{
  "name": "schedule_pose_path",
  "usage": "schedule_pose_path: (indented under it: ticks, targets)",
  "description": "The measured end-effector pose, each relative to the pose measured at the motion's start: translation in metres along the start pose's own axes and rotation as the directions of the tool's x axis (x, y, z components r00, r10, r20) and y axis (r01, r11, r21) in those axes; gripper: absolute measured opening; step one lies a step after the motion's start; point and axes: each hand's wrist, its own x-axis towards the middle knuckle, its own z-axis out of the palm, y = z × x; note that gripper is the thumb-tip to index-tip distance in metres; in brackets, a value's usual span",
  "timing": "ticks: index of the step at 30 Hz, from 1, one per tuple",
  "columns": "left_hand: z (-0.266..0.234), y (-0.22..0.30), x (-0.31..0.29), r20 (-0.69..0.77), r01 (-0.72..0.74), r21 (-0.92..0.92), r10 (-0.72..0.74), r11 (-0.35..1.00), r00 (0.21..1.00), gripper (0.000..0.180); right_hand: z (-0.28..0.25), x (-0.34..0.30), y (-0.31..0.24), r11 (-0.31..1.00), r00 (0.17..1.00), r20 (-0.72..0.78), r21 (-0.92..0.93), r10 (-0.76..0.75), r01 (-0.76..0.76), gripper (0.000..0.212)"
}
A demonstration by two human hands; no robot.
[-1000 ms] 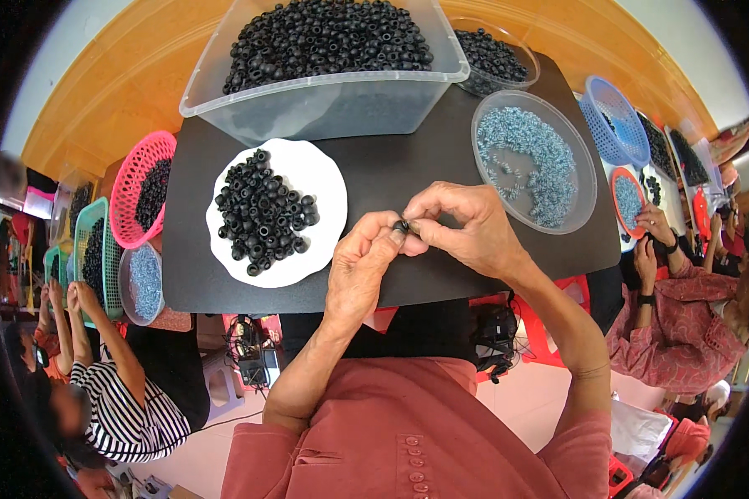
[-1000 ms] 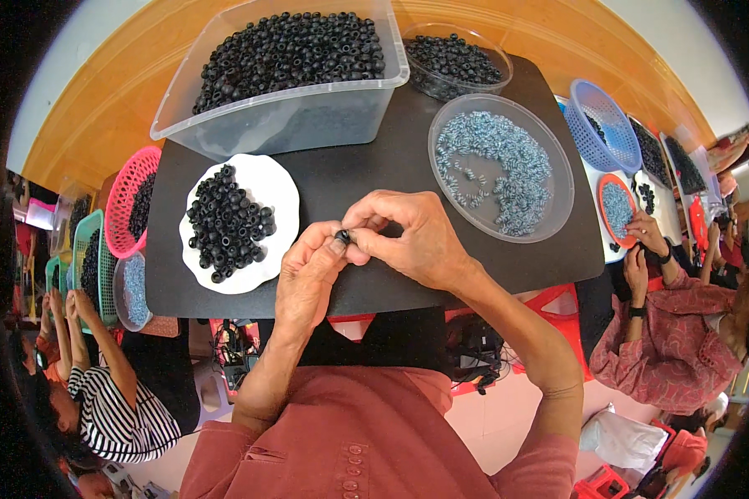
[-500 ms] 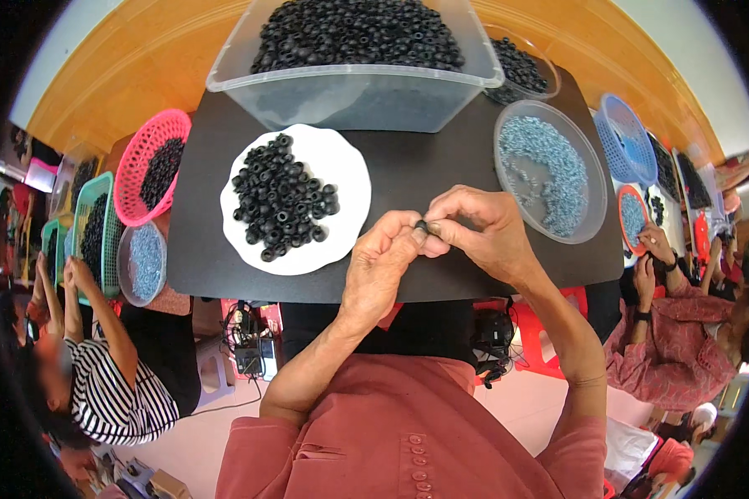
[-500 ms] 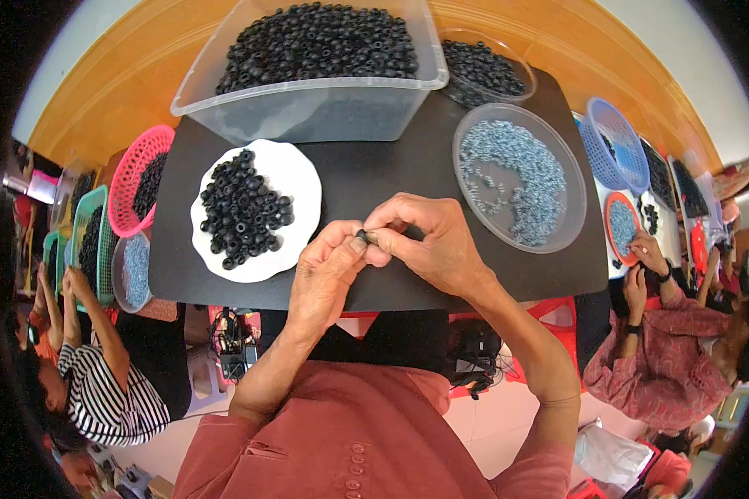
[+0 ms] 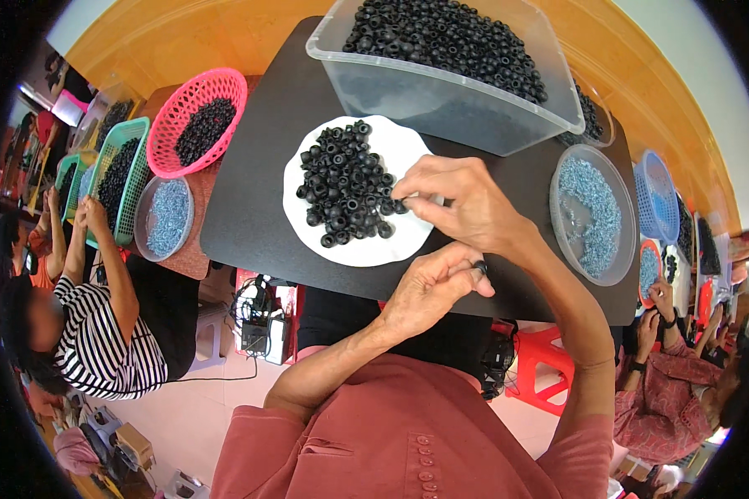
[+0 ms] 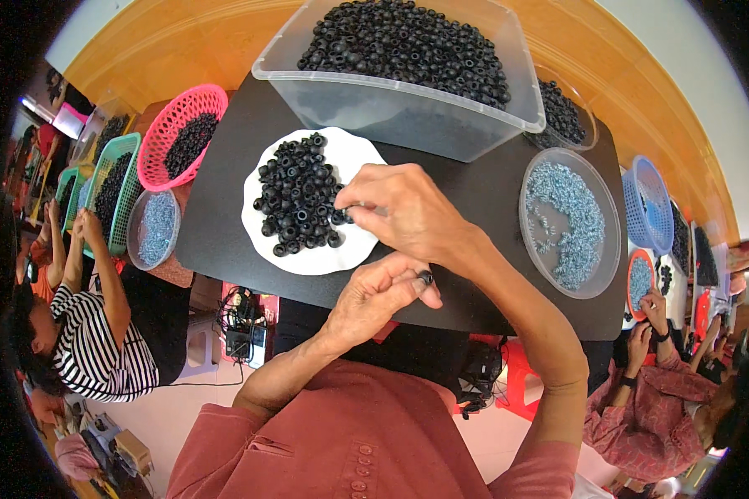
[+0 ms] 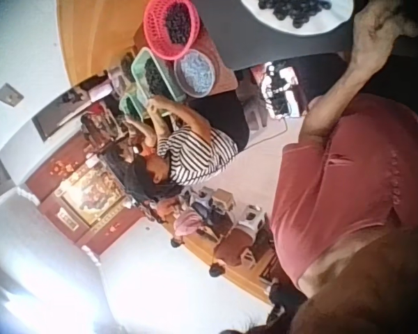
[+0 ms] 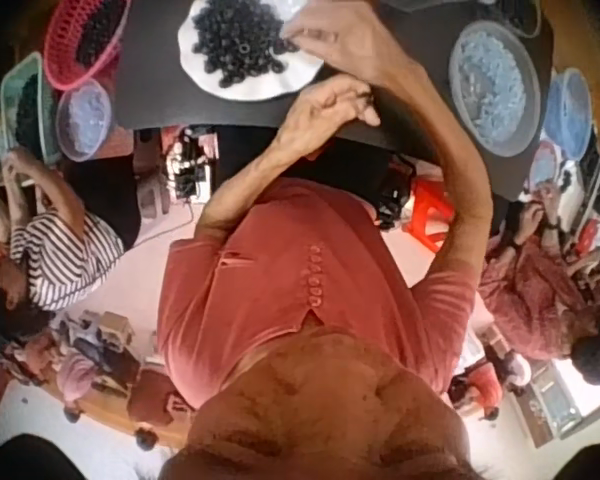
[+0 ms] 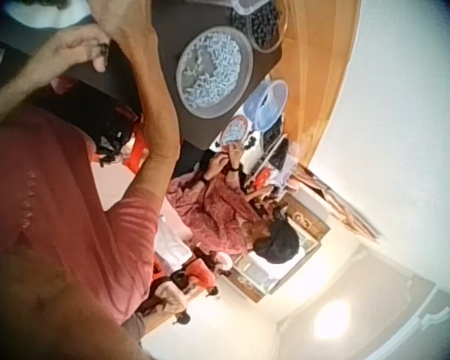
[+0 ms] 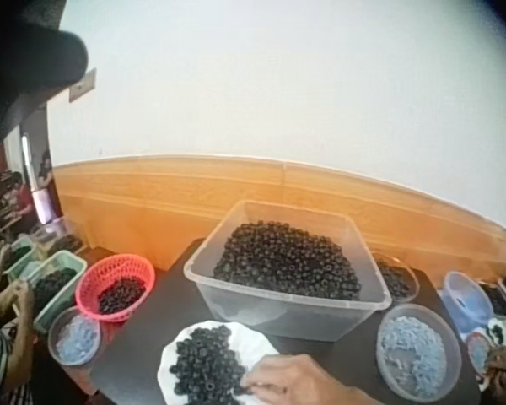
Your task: The person assembles small plastic components by picking black pieces from a plate and blue parts from a round container, then inserting the blue parts into the black pieces by hand.
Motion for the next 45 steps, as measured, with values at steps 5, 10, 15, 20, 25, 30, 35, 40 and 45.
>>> schedule_pose_path:
  ticks: [5,10,15,20,25,30,35,40,45]
  targets:
    - [-0.004,0.014,-0.001,0.056,0.142,-0.107,-0.137,0.984,0.989,0.018,0.007,0.017,0.009,0.957,0.981,0.163,-0.250,-0.105,0.144,0.018]
    - [-0.006,0.002,-0.001,0.064,0.067,-0.179,-0.057,0.982,0.996,0.018,0.001,0.021,0.009,0.910,0.989,0.080,-0.388,-0.123,0.145,0.014]
    - [-0.004,0.004,0.001,0.064,0.073,-0.188,-0.062,0.979,0.996,0.017,0.009,0.026,0.005,0.864,0.977,0.186,-0.469,-0.106,0.183,0.013]
    - [-0.005,0.002,0.001,0.061,0.065,-0.159,-0.056,0.985,0.997,0.016,0.016,0.031,0.003,0.827,0.970,0.229,-0.527,-0.084,0.196,0.013]
    - [-0.003,0.003,0.002,0.050,0.036,-0.151,-0.029,0.988,0.998,0.016,0.020,0.032,-0.002,0.761,0.964,0.262,-0.616,-0.047,0.204,0.006]
    - [-0.002,0.008,0.002,0.051,0.034,-0.155,-0.027,0.987,0.998,0.017,0.023,0.033,0.001,0.696,0.963,0.257,-0.678,-0.076,0.236,0.005]
    - [-0.005,-0.001,0.001,0.044,0.033,-0.156,-0.026,0.987,0.999,0.018,0.013,0.026,-0.001,0.826,0.985,0.166,-0.547,-0.052,0.136,0.009]
    - [-0.008,-0.004,0.001,0.045,0.023,-0.153,-0.017,0.988,0.999,0.018,-0.012,0.000,-0.012,0.986,0.982,-0.086,0.003,0.167,-0.167,0.014]
    - [-0.008,-0.006,-0.001,0.001,-0.017,-0.351,0.018,0.936,1.000,0.018,-0.036,-0.049,-0.016,0.927,0.915,-0.152,0.009,0.373,-0.376,0.014]
